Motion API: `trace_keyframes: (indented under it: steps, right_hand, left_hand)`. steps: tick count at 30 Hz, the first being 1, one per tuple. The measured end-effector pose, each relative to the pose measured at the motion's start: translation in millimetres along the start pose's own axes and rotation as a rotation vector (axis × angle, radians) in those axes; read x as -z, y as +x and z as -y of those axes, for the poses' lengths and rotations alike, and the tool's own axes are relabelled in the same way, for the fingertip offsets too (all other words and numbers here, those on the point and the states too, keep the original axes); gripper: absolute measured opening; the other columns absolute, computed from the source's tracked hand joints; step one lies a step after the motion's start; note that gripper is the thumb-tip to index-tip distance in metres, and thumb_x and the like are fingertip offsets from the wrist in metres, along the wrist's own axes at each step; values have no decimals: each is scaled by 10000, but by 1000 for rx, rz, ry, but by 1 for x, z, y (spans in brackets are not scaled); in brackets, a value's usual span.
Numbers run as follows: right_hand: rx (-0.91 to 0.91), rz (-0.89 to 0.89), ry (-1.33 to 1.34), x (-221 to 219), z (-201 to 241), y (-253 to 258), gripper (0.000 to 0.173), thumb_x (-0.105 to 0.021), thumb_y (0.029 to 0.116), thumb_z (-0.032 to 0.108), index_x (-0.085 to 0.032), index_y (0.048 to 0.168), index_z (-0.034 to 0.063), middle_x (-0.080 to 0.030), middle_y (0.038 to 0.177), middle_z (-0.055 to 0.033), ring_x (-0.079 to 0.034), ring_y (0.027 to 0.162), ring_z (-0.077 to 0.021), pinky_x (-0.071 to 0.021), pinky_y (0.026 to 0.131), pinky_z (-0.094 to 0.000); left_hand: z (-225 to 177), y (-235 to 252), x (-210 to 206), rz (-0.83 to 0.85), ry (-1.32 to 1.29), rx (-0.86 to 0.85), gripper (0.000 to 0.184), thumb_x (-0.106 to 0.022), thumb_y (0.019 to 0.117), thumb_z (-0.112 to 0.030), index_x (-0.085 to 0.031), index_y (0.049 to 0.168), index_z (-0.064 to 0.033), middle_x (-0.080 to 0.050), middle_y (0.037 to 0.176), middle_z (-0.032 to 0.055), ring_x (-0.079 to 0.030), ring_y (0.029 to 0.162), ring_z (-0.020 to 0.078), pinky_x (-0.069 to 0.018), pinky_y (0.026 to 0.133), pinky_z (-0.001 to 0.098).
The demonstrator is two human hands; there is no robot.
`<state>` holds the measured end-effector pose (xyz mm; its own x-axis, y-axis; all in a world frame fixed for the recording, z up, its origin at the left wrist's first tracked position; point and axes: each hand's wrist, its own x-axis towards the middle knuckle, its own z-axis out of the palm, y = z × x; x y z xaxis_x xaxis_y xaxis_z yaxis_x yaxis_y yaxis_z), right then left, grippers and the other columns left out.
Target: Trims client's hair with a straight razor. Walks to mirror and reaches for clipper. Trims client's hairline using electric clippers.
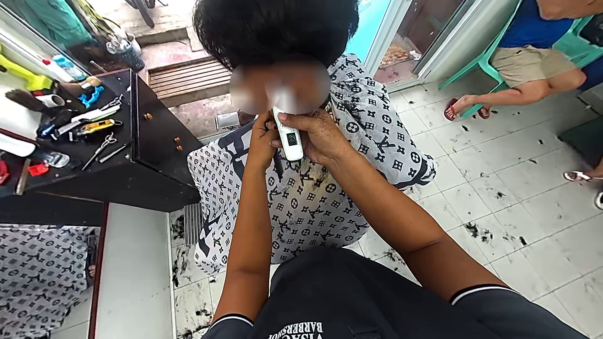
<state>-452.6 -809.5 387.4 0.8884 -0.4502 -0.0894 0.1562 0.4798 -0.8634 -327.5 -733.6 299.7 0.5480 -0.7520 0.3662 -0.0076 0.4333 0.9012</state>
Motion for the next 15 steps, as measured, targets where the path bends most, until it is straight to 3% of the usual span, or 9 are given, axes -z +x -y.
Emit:
trace_keyframes:
  steps: [3,5,9,12,15]
  right_hand:
    - [59,6,-7,0,-2,2,317,-586,997,8,-506,1303,-12,-656,1047,-145,-702,876,-243,-627,785,-427]
    - [119,20,-13,0,-5,3,349,-592,986,-8,-490,1320,-11,-647,1061,-142,-698,881,-237,-630,782,-419]
    - [44,3,92,-4,-5,1,252,-556,1011,28,-524,1258,-10,-661,1017,-139,-697,828,-226,-625,769,-403]
    - [102,22,82,-5,-6,0,302,-560,1010,16,-490,1303,2,-655,1044,-130,-699,866,-215,-624,789,-384]
    - [57,6,105,-6,-4,0,256,-557,1016,28,-520,1267,-7,-662,1012,-137,-700,819,-221,-628,754,-385]
  left_hand:
    - [2,1,1,0,12,-5,387,-555,931,-74,-535,1316,-102,-668,1079,-72,-658,970,37,-572,878,278]
    - [1,1,0,-9,17,-6,367,-539,929,-51,-537,1292,-110,-666,1074,-77,-660,964,33,-574,872,276]
    - [4,1,1,22,-24,-58,335,-589,934,-102,-545,1264,-129,-677,1051,-109,-661,962,21,-572,875,269]
    - [-2,-1,-5,-23,1,-45,284,-506,964,-41,-532,1234,-125,-672,1039,-117,-659,958,3,-571,881,259]
    - [-1,-2,-4,-30,7,-35,310,-507,940,-22,-532,1231,-125,-674,1033,-111,-660,948,6,-569,869,254]
